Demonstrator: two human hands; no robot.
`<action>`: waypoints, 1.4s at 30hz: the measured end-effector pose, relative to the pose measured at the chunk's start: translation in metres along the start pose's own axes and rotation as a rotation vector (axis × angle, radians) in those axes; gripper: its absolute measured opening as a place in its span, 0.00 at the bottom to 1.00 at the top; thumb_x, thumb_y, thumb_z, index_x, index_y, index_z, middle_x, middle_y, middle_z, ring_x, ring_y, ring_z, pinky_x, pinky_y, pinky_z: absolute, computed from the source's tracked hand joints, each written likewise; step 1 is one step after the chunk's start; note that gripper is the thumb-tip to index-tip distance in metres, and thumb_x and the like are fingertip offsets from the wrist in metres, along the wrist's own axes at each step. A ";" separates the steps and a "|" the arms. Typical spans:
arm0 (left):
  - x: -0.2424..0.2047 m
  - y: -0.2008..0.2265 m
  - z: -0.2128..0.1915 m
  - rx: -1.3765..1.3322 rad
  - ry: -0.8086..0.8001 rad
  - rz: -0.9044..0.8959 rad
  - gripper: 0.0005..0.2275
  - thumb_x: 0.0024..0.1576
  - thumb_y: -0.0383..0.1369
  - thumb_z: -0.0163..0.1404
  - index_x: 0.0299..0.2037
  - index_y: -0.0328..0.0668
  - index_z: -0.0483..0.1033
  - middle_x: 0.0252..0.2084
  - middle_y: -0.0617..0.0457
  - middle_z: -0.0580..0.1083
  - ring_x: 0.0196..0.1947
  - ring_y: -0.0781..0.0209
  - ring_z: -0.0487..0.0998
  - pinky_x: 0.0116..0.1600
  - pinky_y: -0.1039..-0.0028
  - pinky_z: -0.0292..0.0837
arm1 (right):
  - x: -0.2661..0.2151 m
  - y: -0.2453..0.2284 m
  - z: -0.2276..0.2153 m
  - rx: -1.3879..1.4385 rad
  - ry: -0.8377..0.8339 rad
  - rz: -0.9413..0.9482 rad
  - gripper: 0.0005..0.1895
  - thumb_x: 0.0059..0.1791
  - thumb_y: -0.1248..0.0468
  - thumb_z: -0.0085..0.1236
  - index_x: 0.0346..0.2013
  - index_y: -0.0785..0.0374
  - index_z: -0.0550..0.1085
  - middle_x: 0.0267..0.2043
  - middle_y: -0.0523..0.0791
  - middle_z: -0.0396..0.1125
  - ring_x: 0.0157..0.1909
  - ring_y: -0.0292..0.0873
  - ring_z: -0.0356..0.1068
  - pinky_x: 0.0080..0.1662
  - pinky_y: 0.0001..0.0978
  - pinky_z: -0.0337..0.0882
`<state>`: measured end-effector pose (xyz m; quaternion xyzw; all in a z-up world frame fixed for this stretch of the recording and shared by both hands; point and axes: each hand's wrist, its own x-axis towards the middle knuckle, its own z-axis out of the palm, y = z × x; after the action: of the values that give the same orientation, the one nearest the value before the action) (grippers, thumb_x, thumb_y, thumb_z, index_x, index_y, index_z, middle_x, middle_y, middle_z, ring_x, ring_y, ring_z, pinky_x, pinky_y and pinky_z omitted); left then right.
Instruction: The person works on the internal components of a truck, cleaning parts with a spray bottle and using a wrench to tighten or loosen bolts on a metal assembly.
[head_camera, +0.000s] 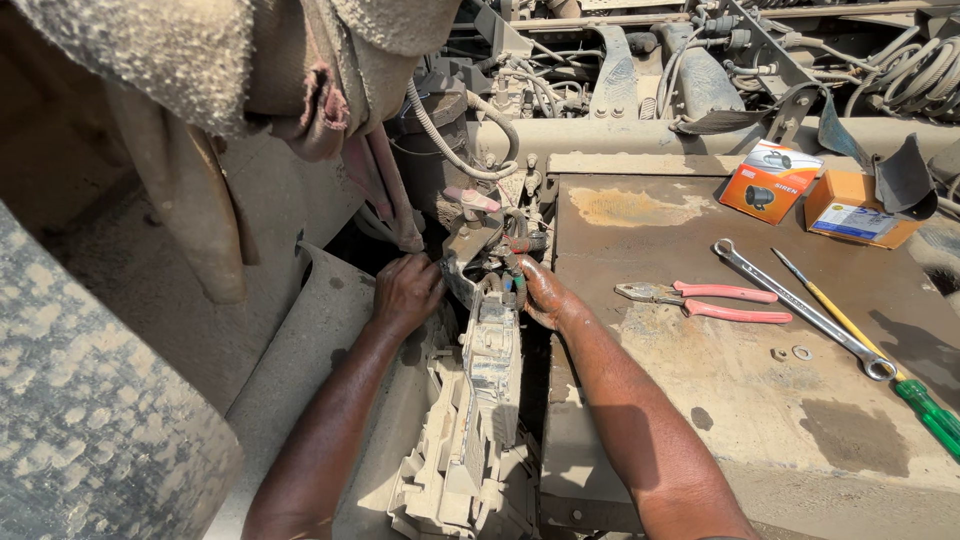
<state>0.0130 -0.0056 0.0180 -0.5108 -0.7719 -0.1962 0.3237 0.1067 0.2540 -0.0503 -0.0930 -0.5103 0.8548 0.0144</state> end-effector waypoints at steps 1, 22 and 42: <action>-0.001 -0.001 0.001 -0.017 -0.020 -0.025 0.11 0.50 0.31 0.65 0.40 0.40 0.80 0.34 0.50 0.72 0.36 0.54 0.77 0.41 0.60 0.73 | 0.001 0.001 0.000 -0.009 0.004 0.012 0.24 0.59 0.47 0.40 0.57 0.60 0.69 0.49 0.48 0.70 0.46 0.42 0.73 0.53 0.40 0.78; -0.004 0.007 0.018 0.005 0.036 -0.037 0.12 0.47 0.29 0.63 0.39 0.37 0.76 0.37 0.46 0.73 0.40 0.48 0.77 0.45 0.58 0.72 | 0.003 0.001 -0.004 -0.029 0.009 0.022 0.27 0.59 0.45 0.39 0.59 0.64 0.68 0.47 0.47 0.70 0.45 0.41 0.74 0.51 0.40 0.79; 0.008 -0.082 0.150 -0.276 -0.029 -0.042 0.16 0.56 0.35 0.55 0.50 0.33 0.77 0.43 0.36 0.76 0.42 0.37 0.78 0.46 0.53 0.75 | 0.028 0.022 -0.028 -0.131 -0.007 -0.005 0.32 0.59 0.42 0.34 0.65 0.63 0.66 0.53 0.50 0.68 0.51 0.43 0.71 0.55 0.42 0.75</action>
<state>-0.1088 0.0619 -0.0808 -0.5371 -0.7525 -0.3000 0.2351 0.0851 0.2712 -0.0864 -0.0895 -0.5655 0.8198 0.0088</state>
